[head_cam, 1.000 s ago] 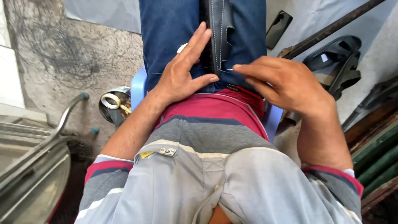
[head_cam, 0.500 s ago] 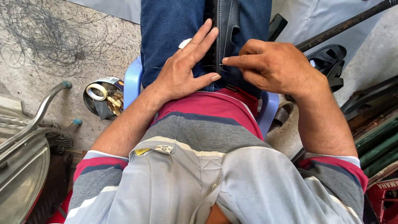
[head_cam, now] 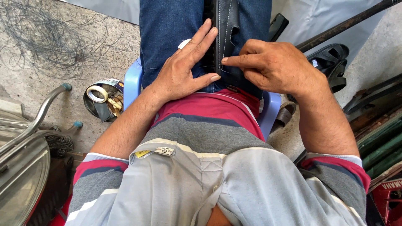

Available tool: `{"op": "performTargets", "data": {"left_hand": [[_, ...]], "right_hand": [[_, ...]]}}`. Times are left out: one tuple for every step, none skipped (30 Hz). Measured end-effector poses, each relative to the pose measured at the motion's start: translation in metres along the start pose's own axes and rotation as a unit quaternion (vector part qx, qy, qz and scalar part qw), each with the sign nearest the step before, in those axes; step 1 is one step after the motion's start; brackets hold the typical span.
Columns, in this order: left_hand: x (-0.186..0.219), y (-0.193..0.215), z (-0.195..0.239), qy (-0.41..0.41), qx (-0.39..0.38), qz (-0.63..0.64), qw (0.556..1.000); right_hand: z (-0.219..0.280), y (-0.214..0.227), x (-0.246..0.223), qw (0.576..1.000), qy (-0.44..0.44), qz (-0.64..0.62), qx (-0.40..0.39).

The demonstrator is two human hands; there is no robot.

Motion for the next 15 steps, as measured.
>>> {"op": "performTargets", "data": {"left_hand": [[0.000,0.000,0.000,-0.001,0.000,-0.002,1.000],[-0.001,-0.001,0.000,-0.002,0.000,-0.002,1.000],[-0.001,-0.001,0.000,-0.001,0.001,-0.008,1.000],[-0.002,-0.002,0.000,0.000,0.002,-0.014,1.000],[-0.003,-0.003,0.000,0.002,0.003,-0.012,1.000],[-0.004,-0.005,0.001,-0.002,0.006,-0.025,1.000],[-0.004,-0.005,0.000,-0.007,0.010,-0.038,0.999],[-0.005,-0.006,-0.001,-0.007,0.010,-0.038,0.999],[-0.005,-0.007,-0.001,-0.017,0.016,-0.041,0.999],[-0.006,-0.008,0.000,-0.027,0.022,-0.043,0.998],[-0.007,-0.009,-0.001,-0.024,0.023,-0.042,0.999],[-0.009,-0.011,-0.001,-0.014,0.019,-0.051,0.998],[-0.012,-0.012,-0.001,-0.003,0.016,-0.060,0.998],[-0.014,-0.012,0.000,-0.001,0.017,-0.059,0.998],[-0.014,-0.012,-0.001,-0.005,0.018,-0.055,0.998]], "right_hand": [[0.000,-0.001,0.000,1.000,0.000,0.007,0.002],[0.000,0.000,-0.002,1.000,0.000,0.007,0.002],[0.000,0.003,-0.006,0.999,0.005,0.046,0.018],[0.000,0.005,-0.010,0.996,0.010,0.085,0.035],[-0.001,0.006,-0.017,0.996,0.010,0.084,0.033],[-0.002,0.006,-0.019,0.992,-0.029,0.125,0.008],[-0.003,0.007,-0.020,0.983,-0.069,0.168,-0.015],[-0.003,0.006,-0.024,0.983,-0.068,0.168,-0.016],[-0.002,0.006,-0.026,0.976,-0.073,0.203,-0.009],[-0.002,0.006,-0.029,0.968,-0.077,0.238,-0.002],[-0.003,0.004,-0.031,0.969,-0.075,0.237,-0.005],[-0.003,0.005,-0.034,0.961,-0.068,0.269,0.010],[-0.004,0.004,-0.037,0.951,-0.060,0.301,0.026],[-0.004,0.001,-0.035,0.952,-0.057,0.300,0.024],[-0.003,0.000,-0.034,0.954,-0.053,0.293,0.033]]}}
Point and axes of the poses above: each hand's wrist, its own z-axis away from the middle knuckle, its own y-axis out of the back of the hand, x = y × z, the point moved 6 cm from there along -z, towards the middle knuckle
